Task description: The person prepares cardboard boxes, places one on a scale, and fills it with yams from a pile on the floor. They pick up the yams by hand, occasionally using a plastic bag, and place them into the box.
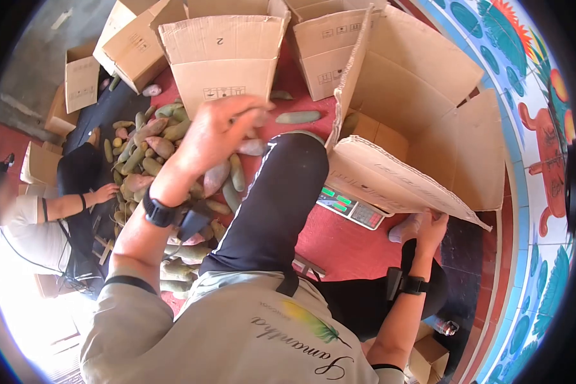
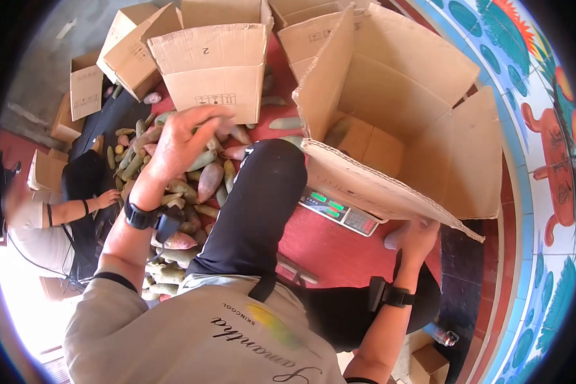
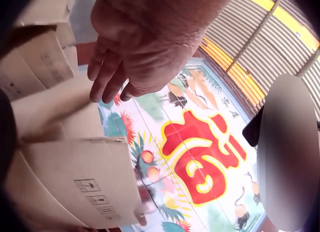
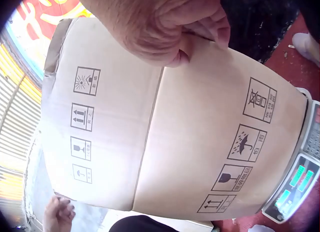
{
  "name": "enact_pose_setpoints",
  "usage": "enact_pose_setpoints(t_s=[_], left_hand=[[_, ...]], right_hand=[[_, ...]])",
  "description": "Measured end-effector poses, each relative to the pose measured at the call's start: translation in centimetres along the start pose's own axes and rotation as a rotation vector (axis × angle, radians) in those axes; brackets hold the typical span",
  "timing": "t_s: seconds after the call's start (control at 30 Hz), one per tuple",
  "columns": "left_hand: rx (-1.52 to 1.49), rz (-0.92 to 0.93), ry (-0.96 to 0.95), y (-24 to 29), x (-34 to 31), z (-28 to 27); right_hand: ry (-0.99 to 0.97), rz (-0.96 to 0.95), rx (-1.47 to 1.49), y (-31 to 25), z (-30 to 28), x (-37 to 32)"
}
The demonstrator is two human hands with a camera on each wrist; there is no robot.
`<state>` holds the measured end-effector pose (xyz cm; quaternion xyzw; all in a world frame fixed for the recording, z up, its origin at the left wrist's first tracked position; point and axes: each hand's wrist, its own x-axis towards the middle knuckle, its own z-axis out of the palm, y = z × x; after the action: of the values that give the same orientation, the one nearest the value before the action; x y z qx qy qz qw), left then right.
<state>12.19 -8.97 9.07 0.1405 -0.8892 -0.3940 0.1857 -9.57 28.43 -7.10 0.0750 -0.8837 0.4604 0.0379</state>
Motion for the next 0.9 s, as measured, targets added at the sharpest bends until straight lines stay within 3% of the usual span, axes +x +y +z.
enact_pose_setpoints(t_s=[0.07,0.13,0.2,0.27,0.33,0.43,0.6,0.67,0.73,0.8,0.9], left_hand=[[0.266,-0.022,0.043,-5.1,-2.6,-1.7],[0.373,-0.138,0.063,-9.7,-6.1,-3.2],[0.586,-0.294,0.005,-14.2,-10.3,-4.5],[0.619,-0.483,-0.061,-17.4,-14.2,-5.3],[0.639,-0.803,-0.1,-20.8,-18.3,-5.7],[0.818,-0.871,-0.145,-25.4,-24.7,-5.8],[0.646,-1.092,0.08,-31.2,-32.8,-5.2],[0.476,-1.341,0.129,-32.8,-34.6,-4.8],[0.34,-1.371,0.103,-32.4,-34.9,-4.2],[0.671,-1.321,0.034,-30.5,-33.7,-3.1],[0.692,-1.229,0.052,-29.0,-31.1,-1.7]], right_hand=[[0.054,-0.014,-0.028,1.4,0.3,0.3],[0.023,0.021,-0.069,0.2,0.3,0.0],[0.05,-0.058,-0.035,0.9,0.2,0.1],[0.036,-0.065,-0.111,0.2,0.4,-0.1],[0.056,-0.095,-0.037,0.8,0.2,0.2],[0.059,-0.106,-0.058,2.0,0.3,0.5],[0.045,-0.051,-0.099,2.0,0.3,0.6],[0.029,-0.083,-0.019,2.9,0.3,0.8],[0.019,-0.072,-0.044,2.7,0.3,0.6],[0.012,-0.061,-0.067,2.6,0.3,0.5],[0.015,-0.072,-0.065,2.9,0.4,0.5]])
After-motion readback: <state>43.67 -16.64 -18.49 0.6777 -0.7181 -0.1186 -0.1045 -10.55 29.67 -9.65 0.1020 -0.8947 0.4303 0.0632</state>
